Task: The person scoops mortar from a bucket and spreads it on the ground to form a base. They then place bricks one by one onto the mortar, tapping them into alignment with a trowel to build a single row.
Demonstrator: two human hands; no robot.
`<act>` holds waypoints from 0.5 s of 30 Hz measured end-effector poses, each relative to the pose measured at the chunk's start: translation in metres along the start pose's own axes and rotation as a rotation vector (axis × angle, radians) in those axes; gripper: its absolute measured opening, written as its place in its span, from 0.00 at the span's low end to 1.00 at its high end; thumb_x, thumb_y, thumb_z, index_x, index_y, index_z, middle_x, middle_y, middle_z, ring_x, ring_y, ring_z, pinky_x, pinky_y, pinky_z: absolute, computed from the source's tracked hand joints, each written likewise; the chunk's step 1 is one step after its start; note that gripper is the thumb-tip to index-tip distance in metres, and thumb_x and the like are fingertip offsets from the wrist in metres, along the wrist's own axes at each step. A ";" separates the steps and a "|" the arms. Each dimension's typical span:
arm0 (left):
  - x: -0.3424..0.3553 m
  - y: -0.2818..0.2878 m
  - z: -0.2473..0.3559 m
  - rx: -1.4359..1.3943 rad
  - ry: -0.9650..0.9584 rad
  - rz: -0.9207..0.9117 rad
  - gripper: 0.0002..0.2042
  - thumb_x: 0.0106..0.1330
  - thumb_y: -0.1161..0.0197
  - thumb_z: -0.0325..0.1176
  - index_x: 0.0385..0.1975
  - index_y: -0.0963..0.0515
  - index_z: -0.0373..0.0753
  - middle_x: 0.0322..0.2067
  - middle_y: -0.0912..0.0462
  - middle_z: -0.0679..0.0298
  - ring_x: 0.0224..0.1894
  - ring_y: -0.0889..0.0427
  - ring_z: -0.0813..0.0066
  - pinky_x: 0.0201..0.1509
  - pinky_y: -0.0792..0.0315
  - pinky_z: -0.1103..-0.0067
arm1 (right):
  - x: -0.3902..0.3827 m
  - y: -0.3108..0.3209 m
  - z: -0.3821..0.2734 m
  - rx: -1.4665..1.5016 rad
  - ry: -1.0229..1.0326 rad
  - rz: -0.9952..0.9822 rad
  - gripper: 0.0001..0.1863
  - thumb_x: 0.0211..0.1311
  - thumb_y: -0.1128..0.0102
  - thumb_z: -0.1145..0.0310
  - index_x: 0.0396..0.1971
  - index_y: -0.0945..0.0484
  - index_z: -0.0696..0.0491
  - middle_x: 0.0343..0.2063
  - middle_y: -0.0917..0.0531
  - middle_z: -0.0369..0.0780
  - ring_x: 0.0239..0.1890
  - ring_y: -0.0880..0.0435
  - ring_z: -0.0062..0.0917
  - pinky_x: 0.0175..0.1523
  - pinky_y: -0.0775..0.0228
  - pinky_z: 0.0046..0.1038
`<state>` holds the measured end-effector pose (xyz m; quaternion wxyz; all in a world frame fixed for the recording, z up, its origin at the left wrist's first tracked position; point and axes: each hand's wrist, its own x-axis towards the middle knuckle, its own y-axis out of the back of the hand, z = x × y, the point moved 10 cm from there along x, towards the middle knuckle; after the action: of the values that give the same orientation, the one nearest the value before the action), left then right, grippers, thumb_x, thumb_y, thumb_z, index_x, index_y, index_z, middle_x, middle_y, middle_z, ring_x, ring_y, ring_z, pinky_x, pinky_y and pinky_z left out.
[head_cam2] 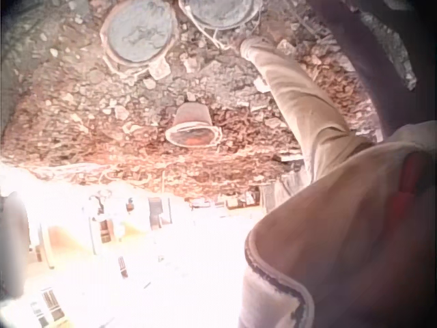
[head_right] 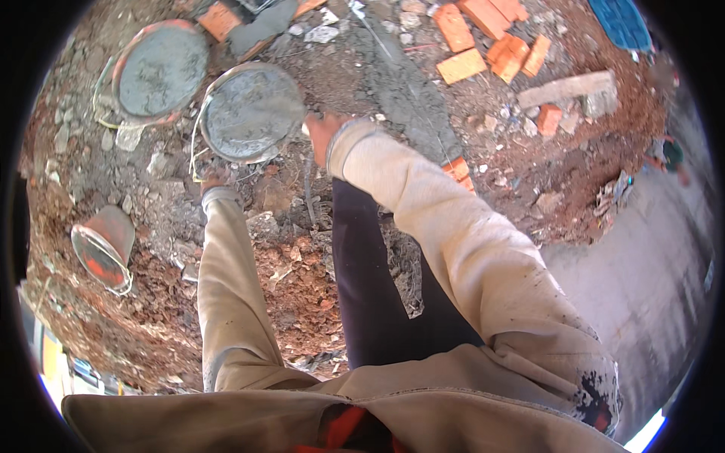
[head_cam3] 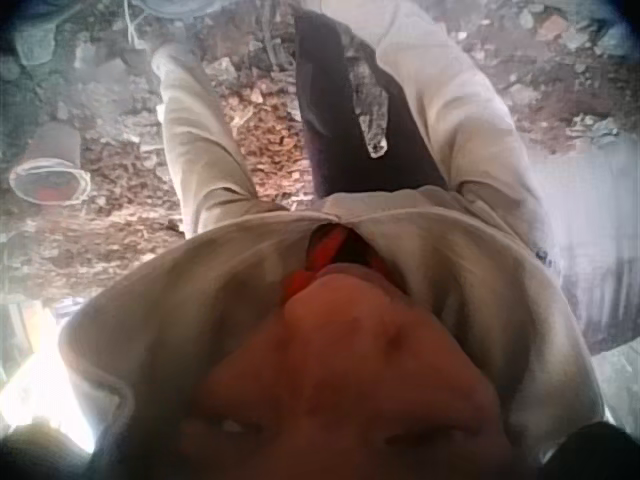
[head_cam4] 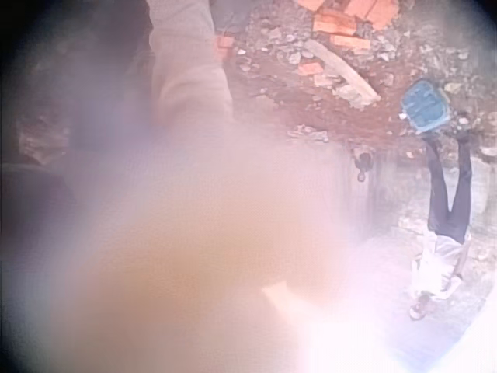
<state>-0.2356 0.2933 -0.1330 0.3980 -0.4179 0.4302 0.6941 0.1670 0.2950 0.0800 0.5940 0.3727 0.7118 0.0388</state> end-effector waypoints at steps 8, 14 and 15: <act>0.023 -0.032 -0.002 -0.123 -0.056 -0.149 0.23 0.70 0.56 0.48 0.63 0.36 0.51 0.63 0.33 0.66 0.66 0.40 0.66 0.63 0.44 0.59 | 0.128 -0.016 -0.022 -0.226 0.143 0.045 0.27 0.57 0.48 0.69 0.59 0.36 0.52 0.42 0.21 0.57 0.44 0.19 0.51 0.52 0.27 0.45; -0.013 -0.064 0.002 -0.374 -0.070 -0.326 0.27 0.60 0.45 0.47 0.61 0.33 0.47 0.58 0.31 0.69 0.57 0.34 0.69 0.56 0.42 0.63 | 0.118 -0.072 0.004 0.007 0.154 0.028 0.23 0.56 0.43 0.68 0.54 0.30 0.54 0.38 0.18 0.53 0.45 0.19 0.47 0.51 0.27 0.38; -0.017 -0.061 0.004 -0.319 -0.090 -0.301 0.27 0.59 0.44 0.47 0.60 0.33 0.46 0.57 0.31 0.70 0.55 0.34 0.69 0.55 0.42 0.63 | 0.124 -0.085 0.002 0.095 0.181 0.053 0.22 0.55 0.42 0.68 0.51 0.28 0.55 0.38 0.18 0.53 0.45 0.19 0.47 0.51 0.27 0.38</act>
<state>-0.1748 0.3128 -0.1324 0.4446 -0.5037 0.2295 0.7043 0.1255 0.3047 -0.0642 0.5075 0.4141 0.7537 0.0542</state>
